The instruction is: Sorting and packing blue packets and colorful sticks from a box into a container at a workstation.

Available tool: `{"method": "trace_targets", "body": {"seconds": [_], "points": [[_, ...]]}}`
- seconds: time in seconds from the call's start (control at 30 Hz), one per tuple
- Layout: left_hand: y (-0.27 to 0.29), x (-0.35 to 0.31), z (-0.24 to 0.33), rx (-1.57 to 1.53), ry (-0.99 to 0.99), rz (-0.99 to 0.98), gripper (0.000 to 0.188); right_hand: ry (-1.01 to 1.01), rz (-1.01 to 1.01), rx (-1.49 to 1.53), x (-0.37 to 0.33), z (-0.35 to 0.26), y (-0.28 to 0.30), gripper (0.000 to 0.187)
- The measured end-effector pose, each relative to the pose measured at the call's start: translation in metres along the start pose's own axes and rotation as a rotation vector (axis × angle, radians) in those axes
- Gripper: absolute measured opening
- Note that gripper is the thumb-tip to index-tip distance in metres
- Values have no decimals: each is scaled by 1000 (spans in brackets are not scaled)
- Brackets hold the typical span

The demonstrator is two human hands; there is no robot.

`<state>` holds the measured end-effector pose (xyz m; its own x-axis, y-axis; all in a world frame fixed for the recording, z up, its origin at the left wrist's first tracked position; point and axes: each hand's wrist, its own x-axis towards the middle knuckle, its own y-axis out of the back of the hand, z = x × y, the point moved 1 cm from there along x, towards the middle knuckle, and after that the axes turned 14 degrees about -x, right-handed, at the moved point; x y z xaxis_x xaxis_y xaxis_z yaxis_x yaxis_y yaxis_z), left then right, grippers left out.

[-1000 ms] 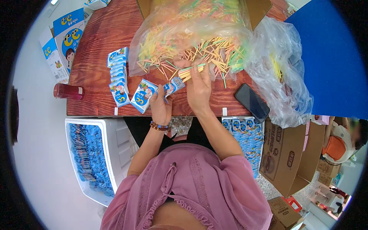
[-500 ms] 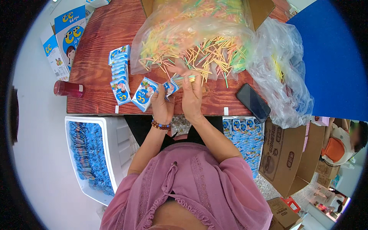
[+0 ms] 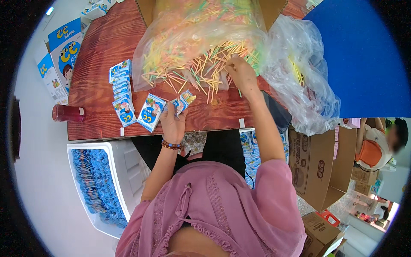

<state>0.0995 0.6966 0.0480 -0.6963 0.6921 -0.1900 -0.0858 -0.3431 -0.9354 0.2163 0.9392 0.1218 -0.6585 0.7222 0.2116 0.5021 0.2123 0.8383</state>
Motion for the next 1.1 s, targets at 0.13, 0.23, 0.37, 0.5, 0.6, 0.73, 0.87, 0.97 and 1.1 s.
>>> {"method": "trace_targets", "body": {"seconds": [0.13,0.23,0.37,0.5,0.6,0.73,0.87,0.97,1.1], "points": [[-3,-3,1,24,-21,30,9,156,-126,-416,12,7,-7,15],[-8,-3,4,-13,-3,1,12,177,-178,-515,18,6,-9,17],[-8,-4,5,-10,13,20,12,186,-228,-501,27,13,-14,17],[-4,-1,5,-22,29,50,11,213,-202,-261,28,18,-8,19],[-3,-1,5,-4,33,37,11,183,-128,-98,25,20,-1,15],[-3,0,5,-38,41,25,12,-186,-135,581,7,-12,16,9],[-6,-1,5,-17,25,18,12,-216,-140,1044,-31,-71,15,4],[-5,0,6,19,16,14,13,-152,-161,1182,-53,-98,1,2],[-7,-2,5,-5,32,37,15,-65,-123,967,-66,-96,-25,7]]}}
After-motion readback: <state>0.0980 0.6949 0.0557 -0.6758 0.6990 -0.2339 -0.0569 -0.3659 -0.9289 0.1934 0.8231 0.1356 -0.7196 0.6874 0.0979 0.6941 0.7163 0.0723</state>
